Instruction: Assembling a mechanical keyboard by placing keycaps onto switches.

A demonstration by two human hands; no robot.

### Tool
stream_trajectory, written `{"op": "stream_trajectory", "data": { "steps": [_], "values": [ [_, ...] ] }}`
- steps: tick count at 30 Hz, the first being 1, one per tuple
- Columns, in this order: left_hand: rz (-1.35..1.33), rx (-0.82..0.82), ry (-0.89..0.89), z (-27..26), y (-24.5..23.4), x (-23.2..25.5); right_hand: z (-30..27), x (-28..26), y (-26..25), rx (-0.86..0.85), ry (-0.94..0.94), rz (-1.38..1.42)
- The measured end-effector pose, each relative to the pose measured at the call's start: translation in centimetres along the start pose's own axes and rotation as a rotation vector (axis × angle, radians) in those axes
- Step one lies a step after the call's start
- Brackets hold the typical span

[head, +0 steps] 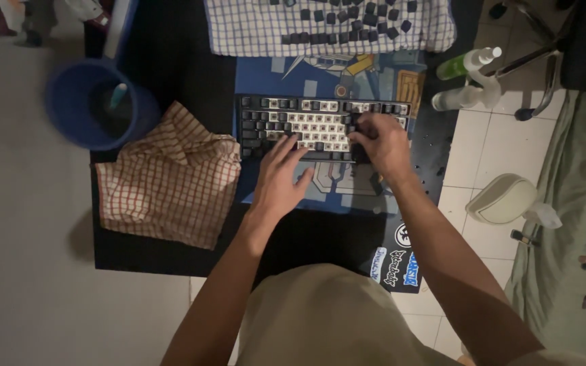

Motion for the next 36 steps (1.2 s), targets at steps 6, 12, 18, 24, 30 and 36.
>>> {"op": "stream_trajectory", "data": {
  "steps": [6, 12, 18, 24, 30, 36],
  "values": [
    [-0.032, 0.024, -0.004, -0.6, -1.1, 0.1, -0.9, -1.7, -0.5, 0.129, -0.289, -0.171],
    [-0.020, 0.066, 0.049, -1.2, -1.7, -0.2, -1.1, -2.4, 0.0, 0.139, -0.376, -0.142],
    [-0.018, 0.038, 0.052, -1.7, -1.6, -1.9, -2.0, -3.1, -0.4, 0.070, -0.294, -0.099],
    [-0.008, 0.119, 0.007, -2.6, -4.2, -1.8, -4.3, -4.0, -0.8, -0.037, -0.190, 0.056],
    [-0.003, 0.229, 0.142, -3.1, -5.2, -1.0, -6.1, -4.1, -2.3, -0.028, -0.218, 0.074],
    [0.008, 0.120, -0.341, -3.0, -5.0, -1.9, -7.6, 0.5, -3.3, -0.101, 0.065, 0.114]
  ]
}}
Point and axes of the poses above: each hand's wrist, its own z-axis towards the middle knuckle, its own y-axis out of the palm, x = y × z, the point moved 10 cm from there along z, towards the middle knuckle, and after that the axes turned 14 degrees about -z, right-handed, at the moved point
